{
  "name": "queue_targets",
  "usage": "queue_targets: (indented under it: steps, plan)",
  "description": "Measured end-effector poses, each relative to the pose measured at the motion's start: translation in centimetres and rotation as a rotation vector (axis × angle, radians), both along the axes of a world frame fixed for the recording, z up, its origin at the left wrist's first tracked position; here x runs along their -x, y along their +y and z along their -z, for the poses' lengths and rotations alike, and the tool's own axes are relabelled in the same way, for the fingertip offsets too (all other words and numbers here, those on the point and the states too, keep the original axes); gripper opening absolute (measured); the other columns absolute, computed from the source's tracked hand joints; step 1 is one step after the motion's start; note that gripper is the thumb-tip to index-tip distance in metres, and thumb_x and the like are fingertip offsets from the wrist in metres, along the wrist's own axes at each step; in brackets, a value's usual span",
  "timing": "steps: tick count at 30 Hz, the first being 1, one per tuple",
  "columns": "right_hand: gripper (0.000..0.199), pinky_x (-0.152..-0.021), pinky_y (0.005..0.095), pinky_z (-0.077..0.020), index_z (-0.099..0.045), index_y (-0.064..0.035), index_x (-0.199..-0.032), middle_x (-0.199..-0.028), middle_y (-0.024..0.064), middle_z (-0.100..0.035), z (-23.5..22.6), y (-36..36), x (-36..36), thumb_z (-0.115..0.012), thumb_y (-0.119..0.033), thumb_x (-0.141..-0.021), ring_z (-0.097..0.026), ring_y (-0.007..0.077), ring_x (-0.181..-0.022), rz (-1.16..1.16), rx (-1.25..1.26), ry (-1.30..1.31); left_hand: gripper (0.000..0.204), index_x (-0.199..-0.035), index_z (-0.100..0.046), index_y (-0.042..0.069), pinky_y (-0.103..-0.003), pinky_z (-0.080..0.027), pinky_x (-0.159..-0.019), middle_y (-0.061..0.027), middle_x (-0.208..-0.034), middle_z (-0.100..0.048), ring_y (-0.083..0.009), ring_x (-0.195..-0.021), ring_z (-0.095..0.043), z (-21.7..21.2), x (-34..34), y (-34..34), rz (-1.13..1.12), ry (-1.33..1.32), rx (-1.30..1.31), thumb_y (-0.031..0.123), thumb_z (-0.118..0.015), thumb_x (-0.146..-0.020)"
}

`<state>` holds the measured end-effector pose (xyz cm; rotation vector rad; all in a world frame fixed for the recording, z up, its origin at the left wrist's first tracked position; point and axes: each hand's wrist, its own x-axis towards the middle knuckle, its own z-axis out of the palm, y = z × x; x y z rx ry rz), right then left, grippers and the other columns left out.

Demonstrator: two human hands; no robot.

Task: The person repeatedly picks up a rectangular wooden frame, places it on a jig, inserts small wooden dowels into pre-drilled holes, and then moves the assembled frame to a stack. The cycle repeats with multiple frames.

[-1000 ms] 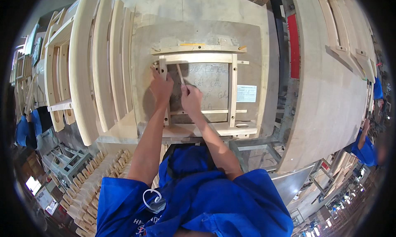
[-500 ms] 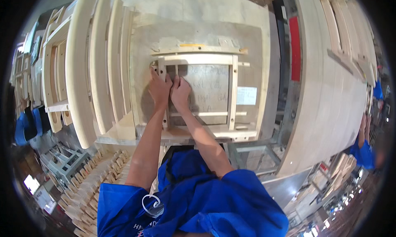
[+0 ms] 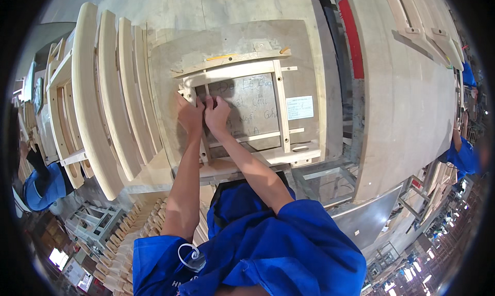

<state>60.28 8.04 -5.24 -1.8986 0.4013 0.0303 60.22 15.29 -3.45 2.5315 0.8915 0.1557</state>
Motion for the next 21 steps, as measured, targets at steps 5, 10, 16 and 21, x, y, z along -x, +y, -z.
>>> queue_targets:
  steps: [5,10,16,21]
  plan:
    - [0.034,-0.06,0.0394,-0.0463,-0.064,0.0055,-0.081,-0.068,0.0185,-0.064,0.7,0.2,0.3,-0.061,-0.026,-0.095,-0.061,0.0281,-0.061,0.047,-0.068,-0.01,0.074,-0.139,-0.036,-0.008,-0.044,-0.049,-0.093,-0.0256,-0.132,-0.051,-0.0395,-0.117,-0.054,0.1,0.1,-0.2,-0.008,-0.007,-0.024,0.024,-0.068,-0.082]
    - [0.036,-0.062,0.0426,-0.0466,-0.063,0.0054,-0.084,-0.071,0.022,-0.064,-0.8,-0.8,0.4,-0.059,-0.028,-0.096,-0.062,0.0367,-0.066,-0.057,-0.175,0.14,0.073,-0.139,-0.036,-0.008,-0.045,-0.049,-0.092,-0.0259,-0.133,-0.05,-0.0404,-0.116,-0.055,0.6,0.3,0.0,-0.009,-0.013,-0.031,0.024,-0.068,-0.082]
    - [0.033,-0.06,0.0427,-0.0461,-0.062,0.0047,-0.087,-0.071,0.0231,-0.064,0.4,-1.3,-0.1,-0.056,-0.026,-0.097,-0.063,0.0367,-0.065,-0.194,-0.056,0.113,0.074,-0.139,-0.035,-0.009,-0.045,-0.05,-0.091,-0.0274,-0.131,-0.051,-0.0419,-0.114,-0.056,0.6,0.2,-0.3,0.016,-0.059,-0.076,0.022,-0.069,-0.081]
    - [0.032,-0.059,0.0453,-0.0466,-0.061,0.0041,-0.084,-0.073,0.0256,-0.062,0.0,-1.9,-0.2,-0.055,-0.024,-0.097,-0.062,0.0427,-0.068,-0.246,-0.076,0.128,0.074,-0.141,-0.034,-0.006,-0.045,-0.047,-0.094,-0.0269,-0.133,-0.05,-0.0424,-0.116,-0.054,0.6,0.4,-0.2,0.007,-0.031,0.02,0.022,-0.068,-0.081]
